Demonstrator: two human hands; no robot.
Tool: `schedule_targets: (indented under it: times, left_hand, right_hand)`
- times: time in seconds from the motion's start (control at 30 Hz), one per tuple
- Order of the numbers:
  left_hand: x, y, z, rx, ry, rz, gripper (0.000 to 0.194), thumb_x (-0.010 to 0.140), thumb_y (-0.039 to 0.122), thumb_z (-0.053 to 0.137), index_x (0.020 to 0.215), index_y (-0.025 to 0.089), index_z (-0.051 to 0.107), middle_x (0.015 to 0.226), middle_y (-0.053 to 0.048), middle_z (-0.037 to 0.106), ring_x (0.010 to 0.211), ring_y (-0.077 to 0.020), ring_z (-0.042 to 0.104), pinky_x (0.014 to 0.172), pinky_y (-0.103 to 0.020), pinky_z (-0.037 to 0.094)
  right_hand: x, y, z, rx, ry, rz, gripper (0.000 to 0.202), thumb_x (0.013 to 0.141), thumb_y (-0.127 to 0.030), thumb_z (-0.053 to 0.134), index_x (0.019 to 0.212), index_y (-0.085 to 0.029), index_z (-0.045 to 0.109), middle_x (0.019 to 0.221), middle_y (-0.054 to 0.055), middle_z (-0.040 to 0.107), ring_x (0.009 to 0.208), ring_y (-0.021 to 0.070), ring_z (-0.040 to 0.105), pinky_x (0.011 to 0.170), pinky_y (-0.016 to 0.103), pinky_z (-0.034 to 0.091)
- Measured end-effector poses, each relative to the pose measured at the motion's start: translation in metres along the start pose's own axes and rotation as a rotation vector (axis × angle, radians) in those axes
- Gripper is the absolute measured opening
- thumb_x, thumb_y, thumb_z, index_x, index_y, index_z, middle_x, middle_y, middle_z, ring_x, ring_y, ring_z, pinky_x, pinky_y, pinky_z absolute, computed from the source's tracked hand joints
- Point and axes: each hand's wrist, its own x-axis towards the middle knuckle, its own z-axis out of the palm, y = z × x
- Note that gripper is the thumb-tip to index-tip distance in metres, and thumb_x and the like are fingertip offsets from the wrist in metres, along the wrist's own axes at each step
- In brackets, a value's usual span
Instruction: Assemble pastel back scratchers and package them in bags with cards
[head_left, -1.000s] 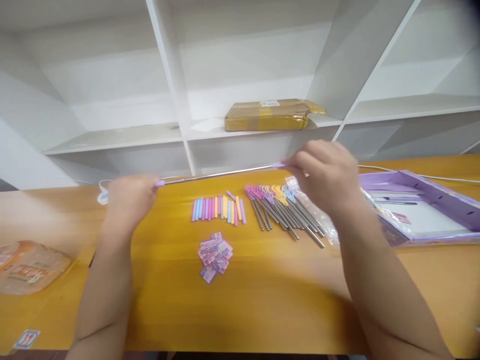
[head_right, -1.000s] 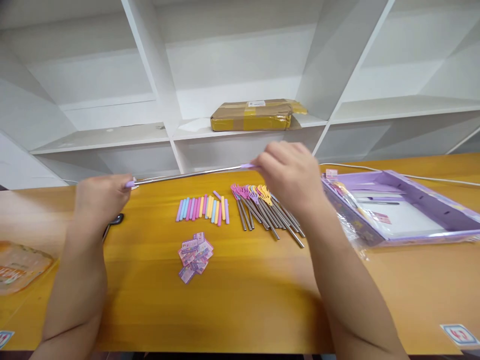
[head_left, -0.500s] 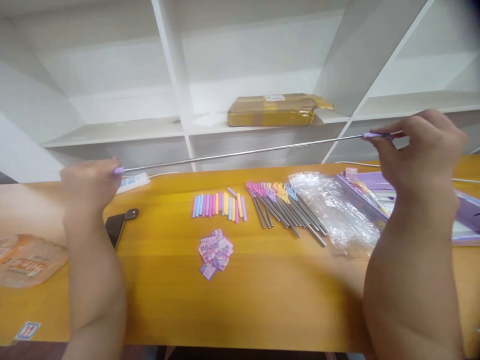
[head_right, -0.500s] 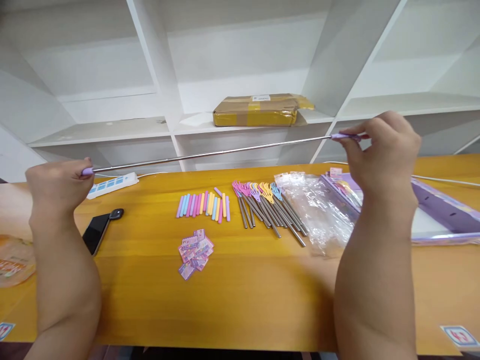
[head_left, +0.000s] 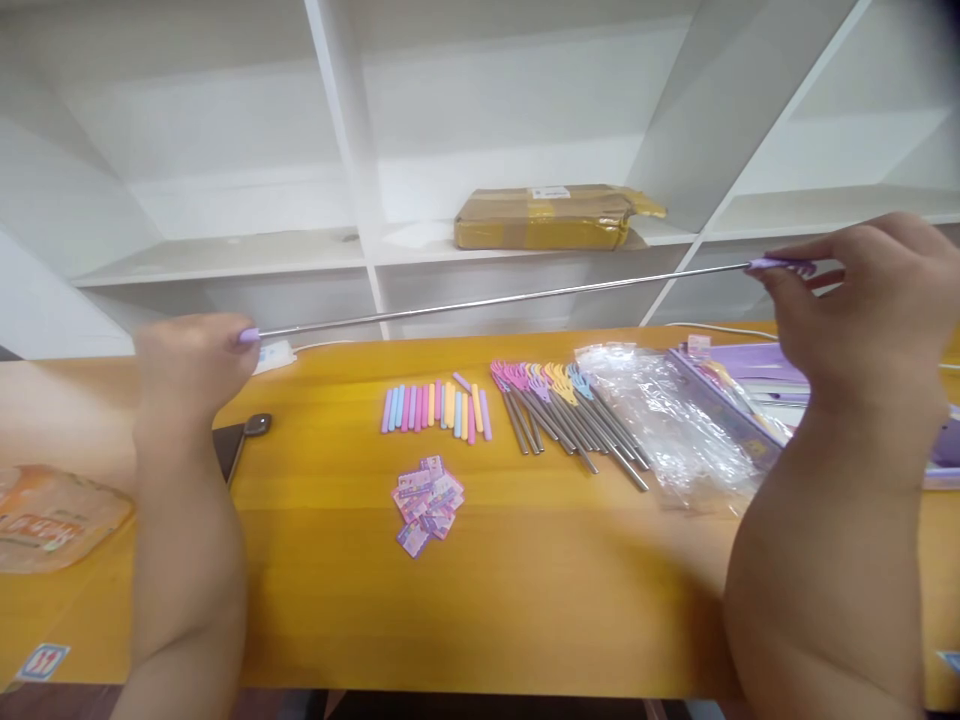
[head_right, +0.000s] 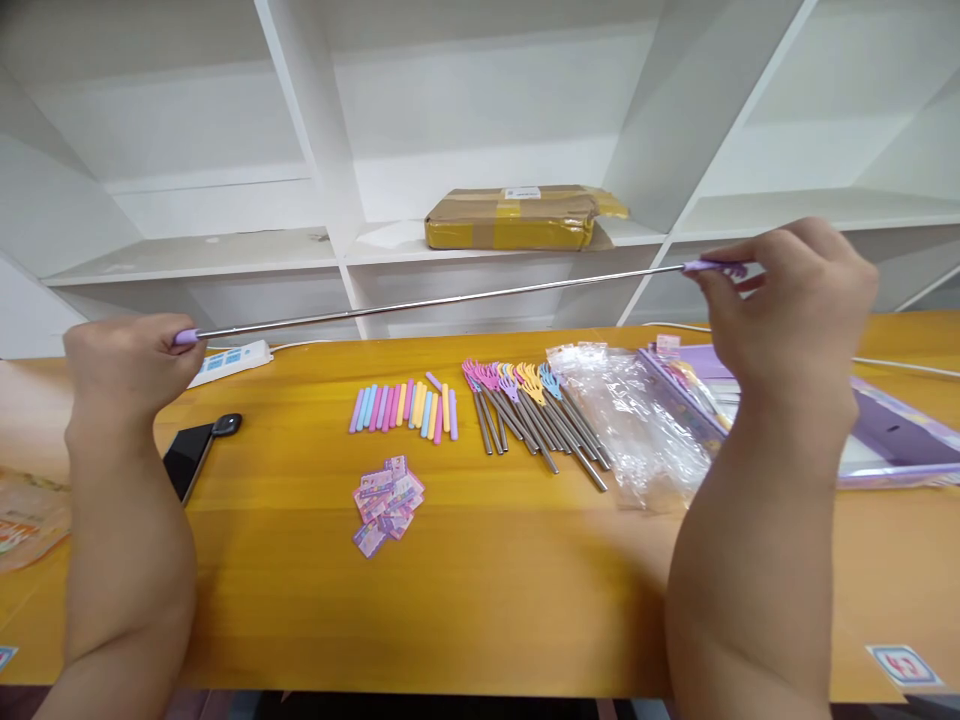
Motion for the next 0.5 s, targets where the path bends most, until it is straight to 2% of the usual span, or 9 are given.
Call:
schedule_targets:
  times: [0.13,0.3,0.4,0.5]
  left_hand:
    - [-0.001,-0.001,-0.001,-0.014,0.014,-0.018,0.036,0.085,0.033,0.054,0.06,0.021,0.031,0.061,-0.001,0.029,0.067,-0.0177,0.026,0.064,-0.033,0.019]
    - [-0.002,0.001,-0.002,-0.055,0.018,-0.024,0.035,0.08,0.03,0.057,0.06,0.021,0.03,0.059,-0.001,0.028,0.068,-0.0176,0.025,0.065,-0.033,0.019]
    - [-0.003,0.004,-0.001,-0.019,-0.015,-0.026,0.03,0.082,0.031,0.055,0.061,0.022,0.034,0.06,0.0,0.031,0.066,-0.0181,0.026,0.064,-0.033,0.022]
    - [-0.003,0.005,-0.001,0.042,-0.057,-0.028,0.027,0.085,0.03,0.053,0.063,0.023,0.04,0.06,-0.001,0.035,0.066,-0.0188,0.026,0.065,-0.033,0.024]
  right_hand:
    - [-0.003,-0.004,-0.007,-0.011,0.022,-0.017,0.028,0.072,-0.006,0.094,0.098,-0.012,0.086,0.101,0.015,0.078,0.066,0.0124,0.057,0.07,0.032,0.05]
    - [-0.003,-0.003,-0.004,-0.001,0.096,-0.012,0.025,0.074,-0.016,0.098,0.094,-0.012,0.083,0.098,0.014,0.076,0.064,0.0114,0.049,0.07,0.032,0.047]
    - [-0.005,0.0,0.001,-0.007,0.12,-0.029,0.022,0.076,-0.018,0.096,0.093,-0.014,0.083,0.095,0.012,0.075,0.064,0.0117,0.045,0.071,0.034,0.043]
    - [-0.003,0.011,0.009,-0.021,0.114,-0.066,0.017,0.083,-0.023,0.091,0.095,-0.016,0.083,0.094,0.012,0.074,0.069,0.0152,0.048,0.071,0.036,0.039]
